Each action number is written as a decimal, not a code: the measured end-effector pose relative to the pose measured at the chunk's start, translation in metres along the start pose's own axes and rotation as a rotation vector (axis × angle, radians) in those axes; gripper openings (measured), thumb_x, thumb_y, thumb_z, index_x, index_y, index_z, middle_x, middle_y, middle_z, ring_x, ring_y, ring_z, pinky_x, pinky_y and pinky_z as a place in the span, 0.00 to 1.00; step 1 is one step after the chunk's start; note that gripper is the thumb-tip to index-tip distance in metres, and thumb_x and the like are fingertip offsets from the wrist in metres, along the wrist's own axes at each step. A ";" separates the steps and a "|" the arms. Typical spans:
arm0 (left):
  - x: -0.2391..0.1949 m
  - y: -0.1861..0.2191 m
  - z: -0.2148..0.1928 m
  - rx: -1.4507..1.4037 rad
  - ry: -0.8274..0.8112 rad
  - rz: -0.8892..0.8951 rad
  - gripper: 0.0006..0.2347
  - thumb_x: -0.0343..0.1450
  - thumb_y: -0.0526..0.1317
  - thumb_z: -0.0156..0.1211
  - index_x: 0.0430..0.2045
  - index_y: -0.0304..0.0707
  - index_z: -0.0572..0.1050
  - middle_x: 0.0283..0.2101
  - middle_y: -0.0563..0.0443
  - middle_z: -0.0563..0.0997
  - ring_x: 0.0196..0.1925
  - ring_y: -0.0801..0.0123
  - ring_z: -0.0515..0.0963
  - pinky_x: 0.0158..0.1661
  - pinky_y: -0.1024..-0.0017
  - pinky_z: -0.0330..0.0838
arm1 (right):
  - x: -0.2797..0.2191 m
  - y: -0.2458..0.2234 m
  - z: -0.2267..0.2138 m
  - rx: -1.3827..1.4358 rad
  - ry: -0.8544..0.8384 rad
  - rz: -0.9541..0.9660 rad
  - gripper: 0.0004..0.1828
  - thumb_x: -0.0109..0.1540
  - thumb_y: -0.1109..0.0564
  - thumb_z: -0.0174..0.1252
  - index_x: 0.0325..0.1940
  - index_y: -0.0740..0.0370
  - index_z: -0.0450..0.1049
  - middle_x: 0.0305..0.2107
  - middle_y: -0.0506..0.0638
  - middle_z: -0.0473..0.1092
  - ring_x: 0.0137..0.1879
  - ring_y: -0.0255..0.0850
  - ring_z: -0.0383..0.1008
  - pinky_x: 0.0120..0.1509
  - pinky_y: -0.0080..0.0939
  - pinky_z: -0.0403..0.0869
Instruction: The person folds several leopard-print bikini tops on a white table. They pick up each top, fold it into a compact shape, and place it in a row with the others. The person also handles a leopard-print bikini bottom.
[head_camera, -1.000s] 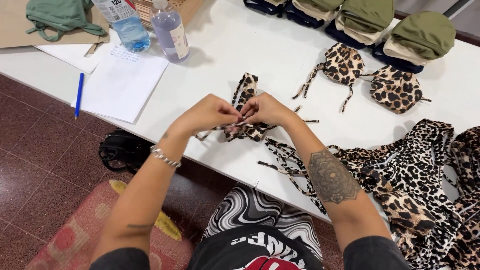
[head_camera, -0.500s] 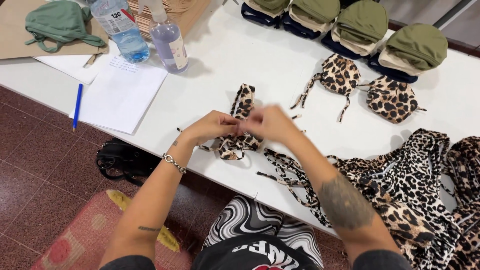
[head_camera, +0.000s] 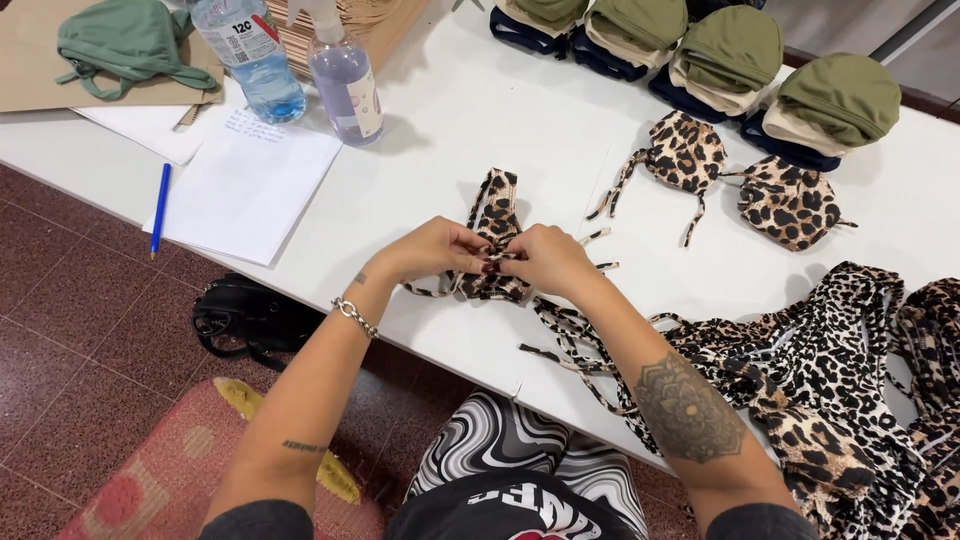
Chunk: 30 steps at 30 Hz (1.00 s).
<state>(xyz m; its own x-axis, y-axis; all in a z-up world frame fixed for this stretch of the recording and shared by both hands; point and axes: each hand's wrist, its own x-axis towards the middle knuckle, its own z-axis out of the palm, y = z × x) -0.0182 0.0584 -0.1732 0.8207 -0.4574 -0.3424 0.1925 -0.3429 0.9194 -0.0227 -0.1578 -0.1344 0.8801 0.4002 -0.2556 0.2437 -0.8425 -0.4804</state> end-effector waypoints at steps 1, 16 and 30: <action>-0.001 -0.003 0.001 0.043 0.031 0.021 0.23 0.66 0.37 0.73 0.54 0.26 0.76 0.50 0.35 0.83 0.52 0.60 0.83 0.54 0.70 0.78 | 0.001 0.000 0.001 -0.025 -0.002 0.022 0.11 0.61 0.48 0.65 0.37 0.57 0.83 0.21 0.49 0.76 0.33 0.46 0.80 0.41 0.44 0.75; 0.016 -0.034 0.014 0.252 0.282 0.026 0.16 0.63 0.40 0.76 0.44 0.36 0.84 0.43 0.37 0.86 0.50 0.49 0.84 0.48 0.63 0.80 | 0.047 0.015 0.007 0.129 0.461 -0.410 0.12 0.60 0.65 0.64 0.48 0.66 0.78 0.41 0.57 0.75 0.49 0.55 0.78 0.52 0.50 0.79; -0.062 0.010 -0.003 0.295 0.203 0.245 0.15 0.60 0.28 0.71 0.39 0.35 0.80 0.66 0.36 0.71 0.69 0.37 0.69 0.65 0.46 0.67 | -0.026 0.032 0.055 -0.429 0.535 -0.961 0.16 0.69 0.56 0.54 0.55 0.71 0.75 0.45 0.65 0.77 0.53 0.53 0.79 0.56 0.45 0.79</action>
<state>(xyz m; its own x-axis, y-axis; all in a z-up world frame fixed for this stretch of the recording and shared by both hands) -0.0660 0.0860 -0.1425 0.9178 -0.3941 -0.0490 -0.1590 -0.4778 0.8640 -0.0604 -0.1758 -0.1894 0.2947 0.8202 0.4904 0.9265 -0.3708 0.0634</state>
